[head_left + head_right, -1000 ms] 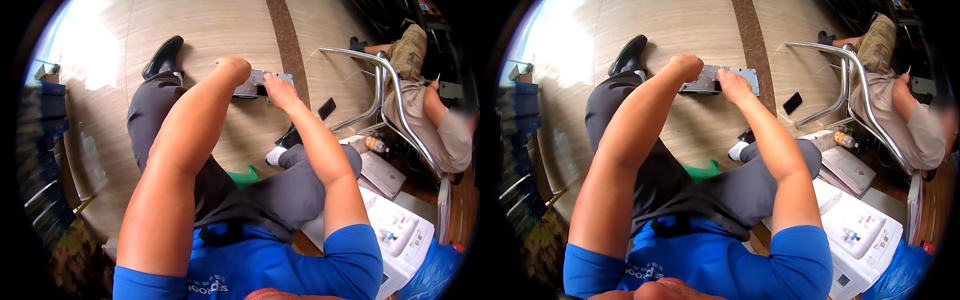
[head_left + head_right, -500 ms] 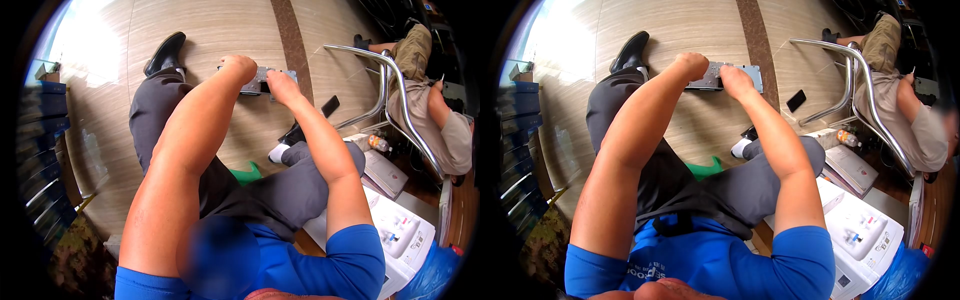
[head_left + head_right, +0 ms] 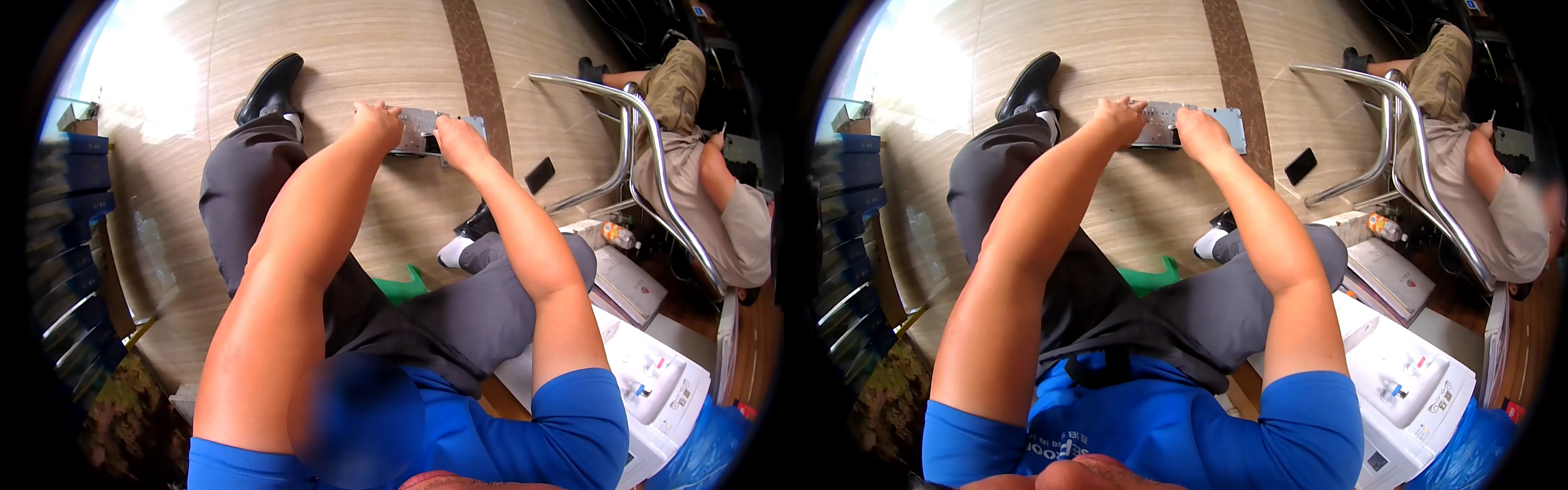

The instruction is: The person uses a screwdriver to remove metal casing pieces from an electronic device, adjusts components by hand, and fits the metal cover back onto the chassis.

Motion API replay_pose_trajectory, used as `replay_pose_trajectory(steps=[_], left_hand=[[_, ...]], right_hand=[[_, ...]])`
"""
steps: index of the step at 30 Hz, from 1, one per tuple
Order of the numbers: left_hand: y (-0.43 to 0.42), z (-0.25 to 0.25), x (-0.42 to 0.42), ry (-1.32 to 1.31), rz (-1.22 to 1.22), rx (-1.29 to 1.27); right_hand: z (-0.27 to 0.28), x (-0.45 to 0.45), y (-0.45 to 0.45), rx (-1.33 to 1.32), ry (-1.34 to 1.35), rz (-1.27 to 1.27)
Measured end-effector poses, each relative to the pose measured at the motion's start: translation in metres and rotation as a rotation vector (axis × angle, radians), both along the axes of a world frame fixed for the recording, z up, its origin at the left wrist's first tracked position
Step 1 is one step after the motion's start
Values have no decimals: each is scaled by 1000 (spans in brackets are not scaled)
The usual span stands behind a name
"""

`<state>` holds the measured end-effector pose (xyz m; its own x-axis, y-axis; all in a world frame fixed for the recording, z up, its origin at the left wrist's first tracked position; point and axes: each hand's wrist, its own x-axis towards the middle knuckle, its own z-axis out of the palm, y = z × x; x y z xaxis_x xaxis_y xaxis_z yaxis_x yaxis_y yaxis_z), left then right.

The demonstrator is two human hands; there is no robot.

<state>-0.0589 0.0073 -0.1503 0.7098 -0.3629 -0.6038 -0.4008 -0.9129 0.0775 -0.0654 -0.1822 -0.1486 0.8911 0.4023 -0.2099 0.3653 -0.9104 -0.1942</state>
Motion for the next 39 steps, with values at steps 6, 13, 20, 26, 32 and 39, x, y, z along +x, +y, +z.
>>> replay_pose_trajectory(steps=[6,13,20,26,32,39], left_hand=[[-4,-23,-21,98,-169,170],[-4,-26,-20,87,-200,192],[-5,-25,-19,81,-197,190],[-5,-26,-19,75,-185,188],[-5,-23,-21,25,-174,146],[-7,-23,-17,82,-139,128]], right_hand=[[3,-1,4,-31,7,32],[5,-1,4,-112,-35,151],[7,-4,-1,-132,-59,238],[8,-8,-5,-96,-79,289],[14,-11,4,-46,-37,88],[20,-5,12,-139,22,139]])
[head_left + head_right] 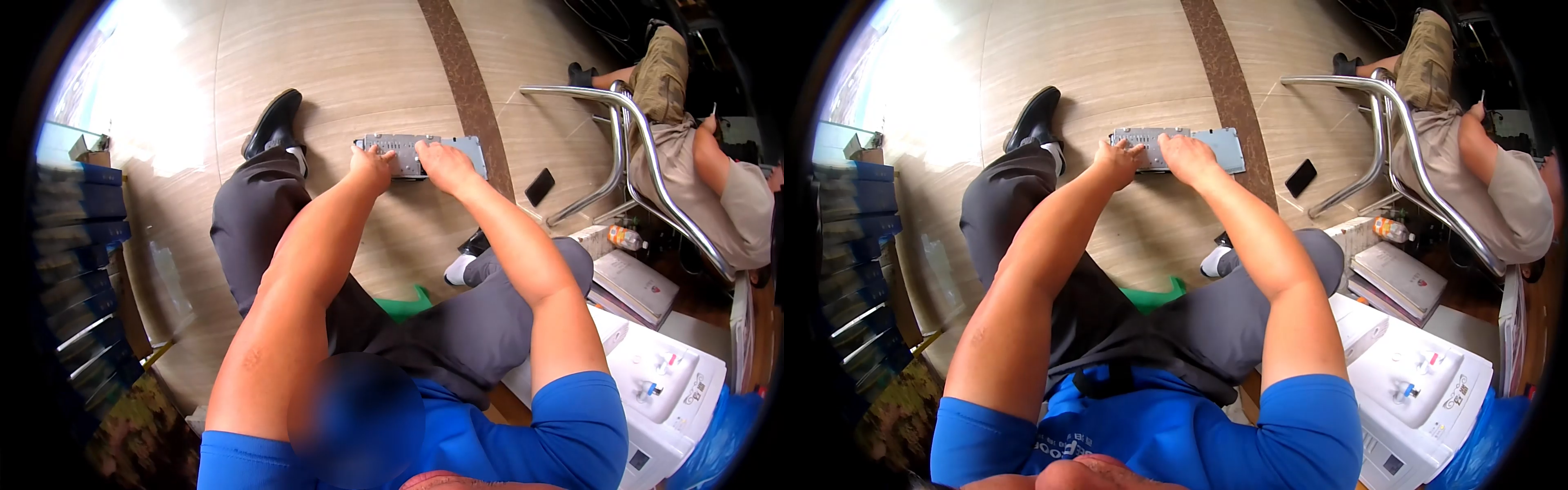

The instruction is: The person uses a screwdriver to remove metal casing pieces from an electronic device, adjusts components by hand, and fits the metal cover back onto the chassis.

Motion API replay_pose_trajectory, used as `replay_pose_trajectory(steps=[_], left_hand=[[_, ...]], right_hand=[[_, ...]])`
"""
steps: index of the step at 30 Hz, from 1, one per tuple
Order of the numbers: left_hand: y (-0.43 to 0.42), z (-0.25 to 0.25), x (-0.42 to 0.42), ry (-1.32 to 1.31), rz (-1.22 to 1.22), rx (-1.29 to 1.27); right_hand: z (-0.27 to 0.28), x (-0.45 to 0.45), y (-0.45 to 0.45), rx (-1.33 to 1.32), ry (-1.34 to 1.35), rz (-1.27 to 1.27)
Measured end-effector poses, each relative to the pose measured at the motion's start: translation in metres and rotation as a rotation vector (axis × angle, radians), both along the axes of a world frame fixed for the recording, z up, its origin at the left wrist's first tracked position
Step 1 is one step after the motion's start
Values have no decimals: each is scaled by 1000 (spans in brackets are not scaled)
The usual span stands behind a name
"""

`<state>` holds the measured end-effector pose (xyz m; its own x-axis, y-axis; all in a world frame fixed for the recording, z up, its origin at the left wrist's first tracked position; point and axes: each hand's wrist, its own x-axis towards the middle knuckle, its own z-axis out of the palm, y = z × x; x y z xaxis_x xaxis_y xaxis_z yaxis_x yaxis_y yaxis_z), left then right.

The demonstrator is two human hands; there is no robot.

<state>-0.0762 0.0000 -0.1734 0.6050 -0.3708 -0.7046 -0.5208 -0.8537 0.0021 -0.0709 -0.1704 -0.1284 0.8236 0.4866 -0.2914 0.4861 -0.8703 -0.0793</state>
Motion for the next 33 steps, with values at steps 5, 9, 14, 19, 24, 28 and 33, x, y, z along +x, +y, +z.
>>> replay_pose_trajectory(steps=[5,9,14,19,24,28,33], left_hand=[[3,-6,-5,-96,-18,-25],[2,-3,-4,-83,-9,-25],[0,4,-4,-64,-2,-20],[0,3,-5,-58,-2,-19],[0,0,-5,-65,19,-36],[0,2,-4,-51,11,-27],[0,1,-5,-65,16,-26]], right_hand=[[-1,-4,-8,83,-55,148],[-8,-2,-10,150,-34,3],[-12,-1,-5,100,33,-115],[-13,4,-5,66,24,-83],[-14,7,-9,32,-47,142],[-4,5,-6,-49,-53,265],[-13,8,-13,135,-11,131]])
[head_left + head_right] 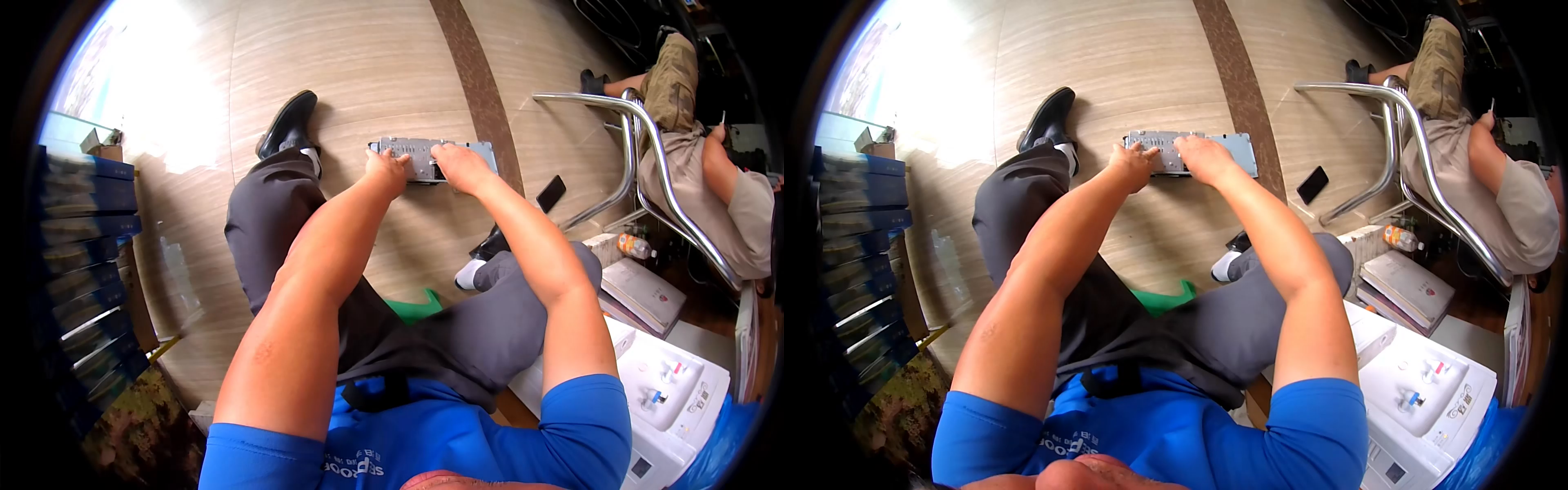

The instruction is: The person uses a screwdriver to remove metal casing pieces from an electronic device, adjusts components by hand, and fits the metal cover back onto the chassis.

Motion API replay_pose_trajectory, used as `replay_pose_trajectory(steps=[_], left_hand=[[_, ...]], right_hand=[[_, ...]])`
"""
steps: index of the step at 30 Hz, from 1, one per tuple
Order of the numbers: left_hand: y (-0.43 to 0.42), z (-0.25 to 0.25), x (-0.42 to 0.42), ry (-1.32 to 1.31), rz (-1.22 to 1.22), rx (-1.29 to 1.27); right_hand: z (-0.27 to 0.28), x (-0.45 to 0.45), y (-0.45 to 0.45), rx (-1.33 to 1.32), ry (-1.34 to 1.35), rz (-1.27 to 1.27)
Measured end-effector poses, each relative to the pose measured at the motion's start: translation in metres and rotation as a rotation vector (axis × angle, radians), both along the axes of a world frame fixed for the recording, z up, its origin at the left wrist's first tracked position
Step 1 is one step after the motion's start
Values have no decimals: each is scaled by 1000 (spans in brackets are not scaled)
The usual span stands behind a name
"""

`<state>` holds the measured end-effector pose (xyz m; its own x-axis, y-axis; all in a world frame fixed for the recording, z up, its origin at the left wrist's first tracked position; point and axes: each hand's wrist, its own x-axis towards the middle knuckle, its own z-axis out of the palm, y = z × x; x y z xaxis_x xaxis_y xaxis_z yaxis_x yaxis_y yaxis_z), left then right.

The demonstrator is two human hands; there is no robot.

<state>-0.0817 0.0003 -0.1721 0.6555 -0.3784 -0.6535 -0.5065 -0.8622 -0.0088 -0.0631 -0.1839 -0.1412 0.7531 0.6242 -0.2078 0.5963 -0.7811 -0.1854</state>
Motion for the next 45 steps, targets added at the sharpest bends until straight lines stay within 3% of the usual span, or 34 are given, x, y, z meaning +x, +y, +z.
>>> replay_pose_trajectory(steps=[7,10,14,16,19,26,29,33,41,45], left_hand=[[0,4,1,24,4,-2],[1,4,1,18,15,-13],[0,3,2,18,10,-12],[0,2,2,11,8,-9],[0,2,2,3,8,-22],[3,-2,1,-22,-27,-14],[3,-3,1,-8,-22,-16],[1,-1,3,4,-4,-23],[-3,2,12,-54,89,-159],[-5,-8,16,-71,99,-324]], right_hand=[[-11,7,-10,286,182,-458],[-15,9,-17,356,140,-458],[-11,7,-15,330,228,-542],[1,-3,3,67,173,-599],[7,-6,15,-147,123,-522],[12,1,11,-164,35,-68],[13,1,8,-90,15,-11],[0,10,2,-50,75,-100],[-3,1,-3,283,92,-444],[-19,0,-12,358,-61,-273]])
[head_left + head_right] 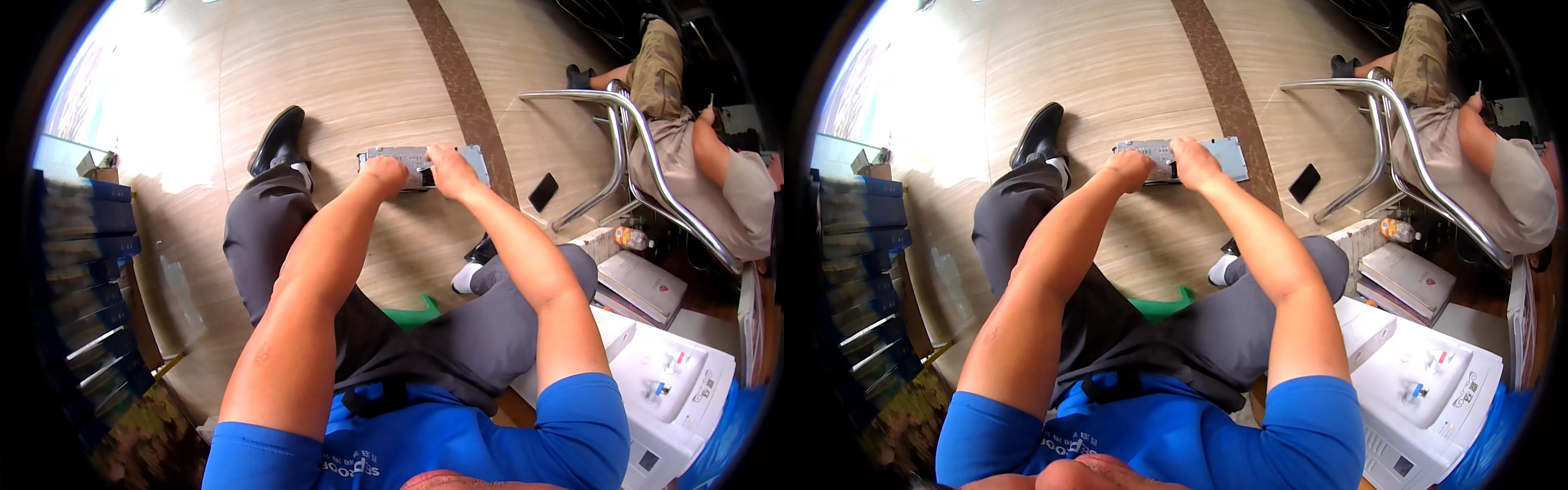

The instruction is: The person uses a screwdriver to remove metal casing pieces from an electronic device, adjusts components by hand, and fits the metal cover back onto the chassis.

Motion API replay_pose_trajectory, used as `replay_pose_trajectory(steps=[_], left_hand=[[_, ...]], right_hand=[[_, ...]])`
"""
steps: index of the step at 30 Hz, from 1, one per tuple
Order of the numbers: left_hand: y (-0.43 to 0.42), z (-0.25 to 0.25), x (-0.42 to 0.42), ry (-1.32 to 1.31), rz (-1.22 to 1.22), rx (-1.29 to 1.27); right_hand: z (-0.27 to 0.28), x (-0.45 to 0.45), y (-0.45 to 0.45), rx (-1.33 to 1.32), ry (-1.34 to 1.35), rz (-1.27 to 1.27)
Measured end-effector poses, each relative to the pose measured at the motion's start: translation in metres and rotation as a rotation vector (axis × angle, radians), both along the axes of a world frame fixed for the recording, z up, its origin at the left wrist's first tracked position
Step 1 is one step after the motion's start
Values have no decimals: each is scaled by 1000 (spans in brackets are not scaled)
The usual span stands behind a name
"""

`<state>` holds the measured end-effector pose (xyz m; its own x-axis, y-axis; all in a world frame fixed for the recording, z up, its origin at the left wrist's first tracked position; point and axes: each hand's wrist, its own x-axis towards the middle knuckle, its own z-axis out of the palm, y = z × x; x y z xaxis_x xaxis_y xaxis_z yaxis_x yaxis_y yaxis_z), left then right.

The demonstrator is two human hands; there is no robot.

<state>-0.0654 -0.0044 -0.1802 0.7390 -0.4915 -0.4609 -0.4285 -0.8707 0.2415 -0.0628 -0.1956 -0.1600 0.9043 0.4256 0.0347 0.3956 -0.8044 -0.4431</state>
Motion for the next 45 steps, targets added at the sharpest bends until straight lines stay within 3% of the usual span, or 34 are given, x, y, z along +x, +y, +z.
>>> replay_pose_trajectory(steps=[2,5,7,11,13,16,19,25,35,38,45], left_hand=[[-4,-11,5,-57,45,-98],[-11,-14,13,-60,93,-229],[-19,-32,24,-89,5,-221],[-31,-17,24,-35,84,-259],[-35,-10,21,6,130,-303],[-47,-8,25,111,144,-171],[-52,-2,17,114,315,-217],[-60,-20,19,47,299,-183],[-59,-18,14,33,339,-281],[-59,-53,23,-8,258,-244],[-57,-34,22,63,211,-234]], right_hand=[[9,-8,7,-112,42,45],[7,-13,7,-68,30,93],[-8,-9,4,2,-25,125],[8,-16,11,-4,-32,42],[23,-16,15,-208,155,-110],[45,-14,15,-364,269,-83],[29,-16,11,-241,158,-67],[16,-17,0,-101,19,-9],[27,-21,2,-167,151,-165],[9,-18,0,-144,109,-127],[15,-16,-1,-65,81,-102]])
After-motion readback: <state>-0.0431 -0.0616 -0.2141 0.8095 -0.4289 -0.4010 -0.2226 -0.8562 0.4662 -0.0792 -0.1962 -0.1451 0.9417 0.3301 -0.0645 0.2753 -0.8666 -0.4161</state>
